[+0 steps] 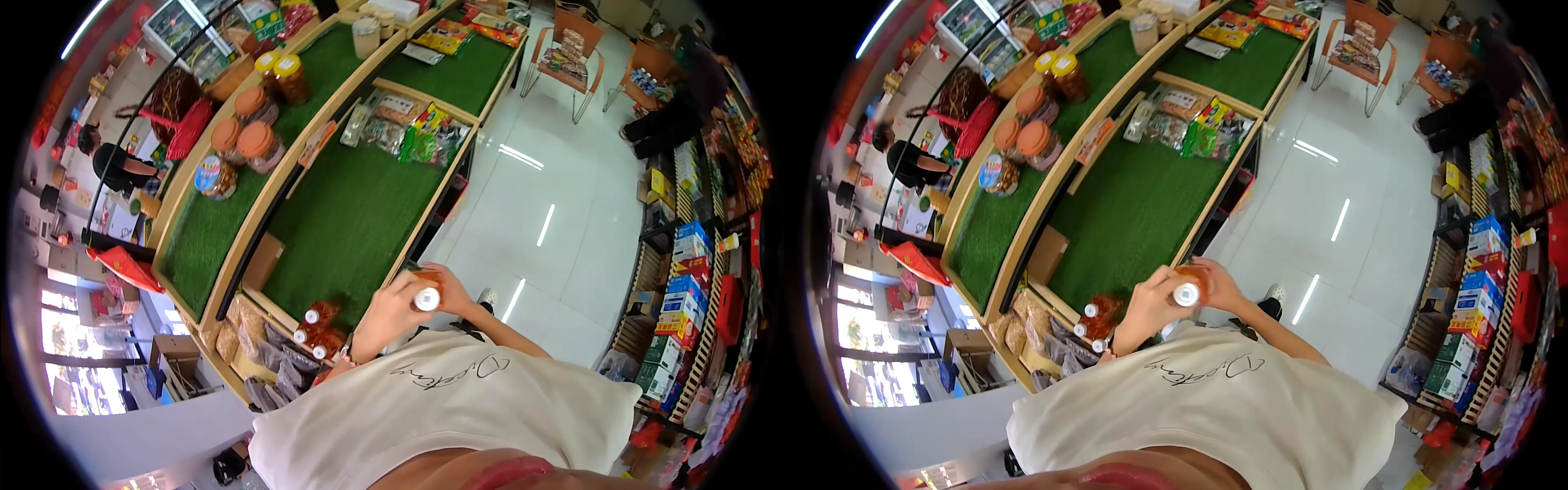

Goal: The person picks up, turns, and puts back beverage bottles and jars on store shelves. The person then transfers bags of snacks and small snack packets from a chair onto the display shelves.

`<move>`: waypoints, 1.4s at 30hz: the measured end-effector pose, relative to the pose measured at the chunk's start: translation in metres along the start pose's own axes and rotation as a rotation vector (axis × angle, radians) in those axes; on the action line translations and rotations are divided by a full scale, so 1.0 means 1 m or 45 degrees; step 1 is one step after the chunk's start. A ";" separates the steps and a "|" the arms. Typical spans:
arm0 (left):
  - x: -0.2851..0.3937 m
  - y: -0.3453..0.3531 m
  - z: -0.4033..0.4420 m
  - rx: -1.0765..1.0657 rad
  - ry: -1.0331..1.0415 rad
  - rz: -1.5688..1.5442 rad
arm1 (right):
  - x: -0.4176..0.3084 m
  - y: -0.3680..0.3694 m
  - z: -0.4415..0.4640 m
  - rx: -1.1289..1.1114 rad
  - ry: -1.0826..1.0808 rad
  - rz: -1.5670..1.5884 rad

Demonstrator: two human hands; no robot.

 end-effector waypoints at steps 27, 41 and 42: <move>0.122 0.232 0.267 -0.300 0.832 -1.553 | -0.061 -0.380 -0.070 0.686 0.013 0.418; 0.086 0.240 0.505 -0.533 0.701 -1.393 | -0.016 -0.531 0.114 0.755 -0.039 0.373; 0.082 0.239 0.523 -0.534 0.705 -1.367 | -0.011 -0.540 0.125 0.760 -0.036 0.377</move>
Point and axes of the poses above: each hand's wrist, its own z-axis towards the middle knuckle, its own y-axis out of the palm, x = y × z, the point moved 6 cm from there along z, towards the middle knuckle, and after that the axes turned 13 degrees about -z, right-handed, at the moved point
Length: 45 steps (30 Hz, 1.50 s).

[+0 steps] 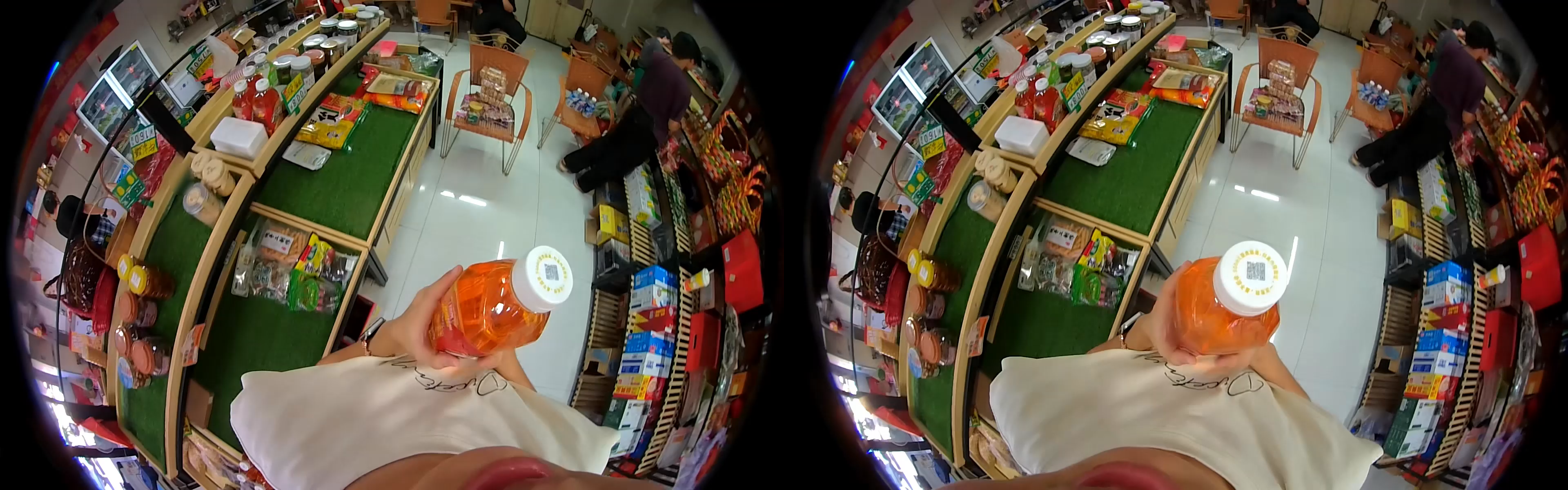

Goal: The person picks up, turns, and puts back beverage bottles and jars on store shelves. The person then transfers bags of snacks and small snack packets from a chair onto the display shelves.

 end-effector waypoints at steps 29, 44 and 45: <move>-0.048 -0.324 0.285 0.516 -0.056 1.122 | 0.094 0.002 0.509 -0.908 0.074 0.239; 0.118 -0.417 0.320 1.127 -0.333 1.607 | 0.074 0.209 0.621 -1.517 -0.120 0.581; 0.135 -0.423 0.318 1.230 -0.281 1.594 | 0.066 0.231 0.629 -1.556 -0.145 0.656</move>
Point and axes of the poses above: each hand's wrist, its own z-axis towards the middle knuckle, its own y-axis out of the palm, x = y × z, the point moved 6 cm from there along z, towards the middle knuckle, and after that the axes turned 13 degrees about -z, right-handed, at the moved point
